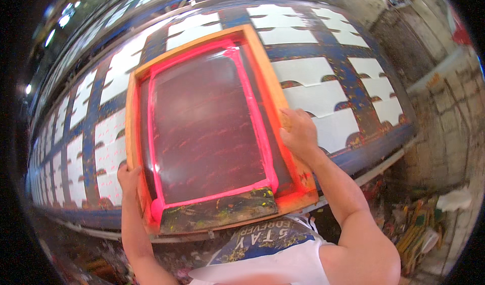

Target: The person uses a squeegee to pull pink ink across a screen-printing frame placed over a large flat surface with a checkered pattern. The person repeatedly repositions the frame and pulls the squeegee to transfer ink through the screen mesh onto the surface below.

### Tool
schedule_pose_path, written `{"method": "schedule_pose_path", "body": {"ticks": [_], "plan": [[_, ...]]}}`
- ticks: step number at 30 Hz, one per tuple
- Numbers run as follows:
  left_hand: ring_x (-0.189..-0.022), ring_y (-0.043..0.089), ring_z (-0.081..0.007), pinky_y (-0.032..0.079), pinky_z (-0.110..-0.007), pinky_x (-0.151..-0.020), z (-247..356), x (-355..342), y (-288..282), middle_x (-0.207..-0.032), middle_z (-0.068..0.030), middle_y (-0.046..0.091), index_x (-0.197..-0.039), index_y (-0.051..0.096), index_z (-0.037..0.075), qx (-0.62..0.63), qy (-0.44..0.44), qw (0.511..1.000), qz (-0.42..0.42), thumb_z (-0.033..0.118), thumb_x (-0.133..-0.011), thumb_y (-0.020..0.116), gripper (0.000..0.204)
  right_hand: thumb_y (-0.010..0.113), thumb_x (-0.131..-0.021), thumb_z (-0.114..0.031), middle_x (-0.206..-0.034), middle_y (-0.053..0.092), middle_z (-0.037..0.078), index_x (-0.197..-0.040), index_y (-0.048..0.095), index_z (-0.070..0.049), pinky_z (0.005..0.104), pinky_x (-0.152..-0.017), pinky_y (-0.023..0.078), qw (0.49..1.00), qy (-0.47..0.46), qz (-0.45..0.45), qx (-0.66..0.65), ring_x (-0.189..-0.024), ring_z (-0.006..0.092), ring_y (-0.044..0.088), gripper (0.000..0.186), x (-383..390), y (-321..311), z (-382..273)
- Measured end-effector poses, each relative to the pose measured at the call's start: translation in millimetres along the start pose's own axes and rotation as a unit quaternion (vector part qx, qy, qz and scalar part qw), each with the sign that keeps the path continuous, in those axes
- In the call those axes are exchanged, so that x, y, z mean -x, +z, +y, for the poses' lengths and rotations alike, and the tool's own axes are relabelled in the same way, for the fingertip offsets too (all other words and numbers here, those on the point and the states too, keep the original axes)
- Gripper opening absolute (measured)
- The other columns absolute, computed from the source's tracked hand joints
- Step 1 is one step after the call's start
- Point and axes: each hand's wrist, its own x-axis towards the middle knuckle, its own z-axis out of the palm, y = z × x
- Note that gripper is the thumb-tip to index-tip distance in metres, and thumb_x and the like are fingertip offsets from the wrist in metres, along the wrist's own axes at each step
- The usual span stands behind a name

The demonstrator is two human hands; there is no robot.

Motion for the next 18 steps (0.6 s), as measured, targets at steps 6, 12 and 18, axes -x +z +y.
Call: {"method": "schedule_pose_path", "body": {"ticks": [6, 12, 18], "plan": [[-0.069, 0.067, -0.0178, 0.055, -0.039, -0.068, 25.6, -7.0, -1.0, -0.076, -0.0094, 0.074, -0.095, 0.082, -0.008, -0.024, -0.016, 0.999, -0.023, 0.010, -0.082, 0.091, 0.024, 0.077, -0.085, -0.010, -0.110, 0.073, 0.020, -0.132, 0.080, -0.013, 0.0525, -0.098, 0.059, 0.999, 0.050, -0.021, 0.002, -0.110, 0.0433, 0.071, 0.048, -21.9, -38.0, 9.4], [-0.074, 0.068, -0.0138, 0.055, -0.037, -0.069, 109.0, 34.3, 46.1, -0.080, -0.0048, 0.075, -0.098, 0.083, -0.007, 0.065, 0.002, 0.998, -0.026, 0.008, -0.082, 0.091, 0.023, 0.078, -0.086, -0.010, -0.110, 0.074, 0.020, -0.132, 0.080, -0.015, 0.0516, -0.098, 0.060, 0.998, 0.058, -0.016, -0.007, -0.110, 0.0425, 0.072, 0.046, -28.5, -79.9, 95.4], [-0.077, 0.070, -0.0149, 0.057, -0.037, -0.072, 198.6, 80.3, 106.0, -0.087, -0.0060, 0.078, -0.102, 0.083, -0.007, 0.072, -0.020, 0.997, -0.018, 0.008, -0.082, 0.089, 0.026, 0.080, -0.085, -0.009, -0.111, 0.074, 0.019, -0.133, 0.080, -0.015, 0.0504, -0.098, 0.060, 0.998, 0.063, 0.018, -0.007, -0.111, 0.0406, 0.073, 0.048, -27.5, -115.9, 195.0]]}}
